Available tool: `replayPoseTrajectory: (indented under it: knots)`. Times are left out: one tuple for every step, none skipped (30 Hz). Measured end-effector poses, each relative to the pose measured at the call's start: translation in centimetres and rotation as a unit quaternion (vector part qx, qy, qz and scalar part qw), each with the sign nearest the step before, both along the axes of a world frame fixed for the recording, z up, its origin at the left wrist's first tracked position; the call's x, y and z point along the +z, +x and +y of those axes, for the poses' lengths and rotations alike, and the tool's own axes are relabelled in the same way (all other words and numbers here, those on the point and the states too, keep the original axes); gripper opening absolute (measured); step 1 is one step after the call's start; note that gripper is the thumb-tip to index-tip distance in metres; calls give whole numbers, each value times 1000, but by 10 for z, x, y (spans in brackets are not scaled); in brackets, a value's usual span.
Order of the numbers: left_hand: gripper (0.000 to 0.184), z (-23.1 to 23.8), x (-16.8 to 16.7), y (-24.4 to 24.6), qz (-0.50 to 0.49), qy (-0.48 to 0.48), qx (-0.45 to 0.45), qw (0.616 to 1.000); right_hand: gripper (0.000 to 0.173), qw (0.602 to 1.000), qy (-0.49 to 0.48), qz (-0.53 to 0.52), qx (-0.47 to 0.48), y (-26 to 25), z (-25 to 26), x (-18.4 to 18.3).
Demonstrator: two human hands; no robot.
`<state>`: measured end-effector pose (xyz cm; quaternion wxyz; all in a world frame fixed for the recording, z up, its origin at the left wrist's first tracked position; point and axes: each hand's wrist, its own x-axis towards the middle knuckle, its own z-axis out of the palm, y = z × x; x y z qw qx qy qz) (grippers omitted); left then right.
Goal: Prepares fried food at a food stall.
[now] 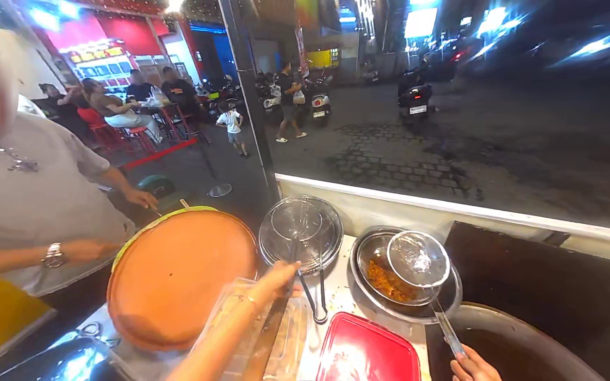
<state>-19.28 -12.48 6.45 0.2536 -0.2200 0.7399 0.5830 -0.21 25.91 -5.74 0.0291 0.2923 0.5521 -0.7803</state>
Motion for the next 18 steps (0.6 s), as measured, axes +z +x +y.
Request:
replayPoseTrajectory:
  knots:
    - [56, -6, -8, -2, 18, -79, -67, 994, 24, 1000, 0, 0, -1, 2, 3, 0]
    - [62, -11, -15, -3, 35, -150, -121, 981, 24, 1000, 1, -2, -3, 3, 6, -1]
    - [67, -14, -19, -3, 48, -205, -162, 964, 24, 1000, 2, -7, -3, 4, 9, -2]
    - [71, -16, -19, -2, 51, -242, -192, 950, 25, 1000, 5, -12, -3, 5, 12, -3]
    - [70, -15, -19, 0, 53, -274, -217, 935, 25, 1000, 8, -17, -1, 6, 14, -4]
    - [69, -12, -15, 4, 51, -305, -243, 920, 25, 1000, 12, -23, 0, 7, 15, -4]
    - [68, -6, -7, 8, 51, -336, -269, 901, 25, 1000, 15, -27, 0, 8, 16, -4]
    - [66, 1, 0, 13, 61, -370, -289, 881, 26, 999, 21, -28, -3, 8, 17, -3]
    - [64, 9, 7, 20, 78, -399, -300, 863, 26, 999, 27, -26, -8, 9, 17, -2]
    - [64, 18, 15, 28, 99, -418, -308, 849, 26, 999, 36, -20, -14, 9, 16, -2]
    - [62, 28, 23, 34, 124, -423, -315, 840, 28, 999, 46, -9, -21, 9, 15, -3]
    - [58, 39, 29, 38, 148, -416, -327, 835, 31, 998, 55, 2, -26, 9, 14, -4]
    - [54, 51, 33, 39, 166, -396, -340, 836, 32, 998, 62, 8, -28, 7, 13, -7]
    - [48, 66, 35, 38, 179, -372, -352, 840, 33, 998, 63, 8, -27, 6, 13, -9]
    - [44, 82, 34, 34, 183, -343, -361, 848, 34, 998, 61, 1, -27, 4, 13, -10]
    - [40, 100, 29, 27, 180, -314, -363, 859, 34, 998, 57, -5, -28, 1, 14, -10]
    - [39, 120, 21, 17, 166, -283, -362, 873, 33, 998, 52, -10, -29, -2, 14, -10]
    - [39, 139, 5, 6, 143, -251, -353, 890, 30, 998, 45, -12, -31, -4, 13, -9]
